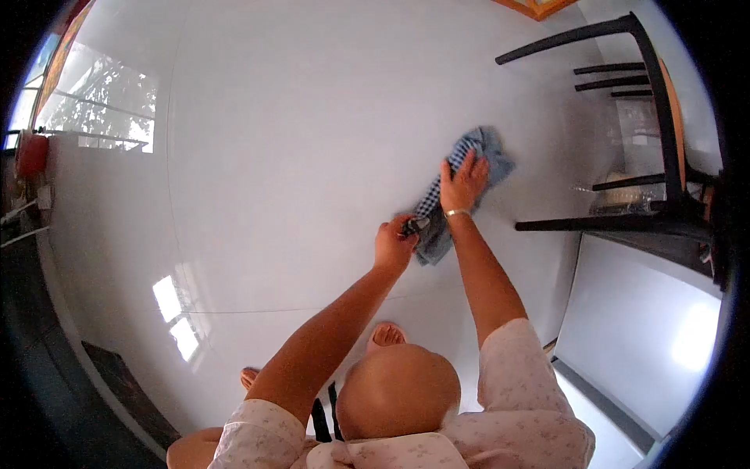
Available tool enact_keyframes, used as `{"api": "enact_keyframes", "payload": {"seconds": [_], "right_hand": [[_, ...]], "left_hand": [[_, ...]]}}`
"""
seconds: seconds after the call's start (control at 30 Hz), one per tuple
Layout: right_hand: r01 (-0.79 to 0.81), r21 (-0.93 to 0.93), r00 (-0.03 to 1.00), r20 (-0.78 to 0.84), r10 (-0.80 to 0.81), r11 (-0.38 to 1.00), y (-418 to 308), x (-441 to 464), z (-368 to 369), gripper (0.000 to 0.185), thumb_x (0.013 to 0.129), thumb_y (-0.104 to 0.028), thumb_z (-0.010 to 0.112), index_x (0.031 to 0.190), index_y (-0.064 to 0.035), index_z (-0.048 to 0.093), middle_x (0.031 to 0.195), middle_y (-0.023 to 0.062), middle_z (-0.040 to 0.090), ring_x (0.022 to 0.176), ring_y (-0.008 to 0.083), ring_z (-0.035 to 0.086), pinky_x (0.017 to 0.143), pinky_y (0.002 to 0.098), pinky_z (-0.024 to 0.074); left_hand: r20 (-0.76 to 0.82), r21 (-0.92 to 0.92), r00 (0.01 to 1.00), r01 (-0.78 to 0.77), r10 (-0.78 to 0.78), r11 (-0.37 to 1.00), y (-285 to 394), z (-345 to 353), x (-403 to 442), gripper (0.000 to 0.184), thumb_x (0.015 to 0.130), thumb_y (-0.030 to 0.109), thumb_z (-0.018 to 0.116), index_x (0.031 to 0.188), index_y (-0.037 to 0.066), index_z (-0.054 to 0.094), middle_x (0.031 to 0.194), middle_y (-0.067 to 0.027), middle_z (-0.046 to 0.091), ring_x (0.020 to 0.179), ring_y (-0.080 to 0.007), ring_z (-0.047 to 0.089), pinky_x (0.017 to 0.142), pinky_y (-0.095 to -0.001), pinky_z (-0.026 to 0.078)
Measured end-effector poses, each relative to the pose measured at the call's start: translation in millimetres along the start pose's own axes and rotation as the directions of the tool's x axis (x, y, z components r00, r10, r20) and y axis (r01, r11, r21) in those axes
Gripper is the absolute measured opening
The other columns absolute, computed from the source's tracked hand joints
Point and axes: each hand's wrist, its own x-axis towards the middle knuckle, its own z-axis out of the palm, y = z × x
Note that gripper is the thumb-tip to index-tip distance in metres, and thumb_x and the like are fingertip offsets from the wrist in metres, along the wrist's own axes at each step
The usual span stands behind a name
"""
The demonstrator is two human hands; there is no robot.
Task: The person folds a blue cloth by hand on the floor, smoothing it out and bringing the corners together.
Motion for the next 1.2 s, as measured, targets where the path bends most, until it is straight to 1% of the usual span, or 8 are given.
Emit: {"api": "enact_keyframes", "payload": {"seconds": [0.2, 0.4, 0.6, 0.73, 0.83, 0.87, 1.1, 1.2], "right_hand": [[0.534, 0.104, 0.845, -0.053, -0.532, 0.839, -152, 54, 36, 0.057, 0.092, -0.025, 0.054, 0.142, -0.0022, 0.039, 0.145, 0.0291, 0.037, 0.137, 0.0438, 0.031, 0.115, 0.0508, 0.0226], [0.750, 0.391, 0.564, 0.044, -0.825, 0.534, -309, -28, 53, 0.048, 0.091, -0.012, 0.053, 0.138, -0.0030, 0.045, 0.146, 0.0222, 0.039, 0.139, 0.0390, 0.032, 0.115, 0.0495, 0.0240], [0.672, 0.642, 0.405, 0.098, -0.909, 0.369, -348, -173, 55, 0.050, 0.094, -0.008, 0.047, 0.143, -0.0067, 0.038, 0.151, 0.0181, 0.034, 0.144, 0.0325, 0.024, 0.119, 0.0474, 0.0184], [0.483, 0.822, 0.499, 0.024, -0.866, 0.301, -343, -190, 52, 0.041, 0.093, -0.009, 0.046, 0.134, -0.0009, 0.050, 0.136, 0.0208, 0.051, 0.134, 0.0338, 0.042, 0.113, 0.0453, 0.0317], [-0.127, 0.851, 0.542, 0.490, -0.683, 0.510, -338, -180, 18, 0.042, 0.093, -0.013, 0.048, 0.133, 0.0004, 0.051, 0.113, 0.0224, 0.064, 0.101, 0.0317, 0.064, 0.091, 0.0395, 0.0487], [0.050, 0.933, 0.688, 0.226, -0.690, 0.356, -329, -182, 32, 0.043, 0.094, -0.017, 0.050, 0.134, 0.0001, 0.050, 0.112, 0.0210, 0.065, 0.096, 0.0259, 0.064, 0.088, 0.0351, 0.0482], [-0.012, 0.951, 0.556, 0.262, -0.789, 0.308, -256, -162, -121, 0.047, 0.099, -0.018, 0.051, 0.141, -0.0002, 0.043, 0.138, 0.0189, 0.051, 0.125, 0.0272, 0.051, 0.104, 0.0367, 0.0395], [0.444, 0.861, 0.249, 0.147, -0.957, 0.248, -223, -168, -160, 0.054, 0.095, -0.021, 0.056, 0.145, -0.0067, 0.039, 0.150, 0.0176, 0.036, 0.140, 0.0335, 0.034, 0.114, 0.0409, 0.0301]], "left_hand": [[-0.222, -0.484, 0.975, -0.079, -0.034, 0.871, 33, -55, 36, 0.038, 0.085, -0.004, 0.062, 0.122, 0.003, 0.060, 0.099, -0.0065, 0.064, 0.084, -0.0158, 0.064, 0.071, -0.0320, 0.058], [-0.374, -0.641, 0.915, -0.134, -0.154, 0.756, 17, -165, 3, 0.039, 0.086, 0.000, 0.061, 0.125, 0.002, 0.054, 0.102, -0.0077, 0.065, 0.088, -0.0174, 0.065, 0.076, -0.0330, 0.057], [-0.490, -0.656, 0.818, -0.119, -0.301, 0.745, -42, -228, -102, 0.040, 0.085, -0.002, 0.060, 0.125, 0.004, 0.055, 0.099, -0.0057, 0.065, 0.087, -0.0160, 0.065, 0.076, -0.0330, 0.056], [-0.513, -0.606, 0.800, -0.081, -0.311, 0.791, -39, -250, -137, 0.044, 0.083, -0.004, 0.058, 0.126, 0.004, 0.056, 0.098, -0.0058, 0.064, 0.083, -0.0154, 0.064, 0.071, -0.0317, 0.055], [-0.524, -0.437, 0.829, -0.065, -0.196, 0.897, -23, -282, -149, 0.041, 0.079, -0.003, 0.057, 0.119, 0.003, 0.062, 0.099, -0.0071, 0.063, 0.086, -0.0162, 0.062, 0.071, -0.0306, 0.053], [-0.516, -0.371, 0.840, -0.041, -0.169, 0.928, -6, -287, -148, 0.039, 0.079, -0.003, 0.057, 0.117, 0.002, 0.064, 0.098, -0.0071, 0.063, 0.085, -0.0164, 0.061, 0.072, -0.0308, 0.053], [-0.141, -0.299, 0.974, 0.131, -0.180, 0.945, 61, -313, -201, 0.029, 0.083, 0.000, 0.057, 0.112, 0.001, 0.062, 0.100, -0.0096, 0.059, 0.088, -0.0191, 0.058, 0.076, -0.0332, 0.051], [-0.015, -0.295, 0.970, 0.227, -0.242, 0.928, 48, -324, -227, 0.030, 0.083, 0.001, 0.058, 0.112, 0.000, 0.060, 0.104, -0.0097, 0.058, 0.088, -0.0197, 0.058, 0.077, -0.0348, 0.051]]}}
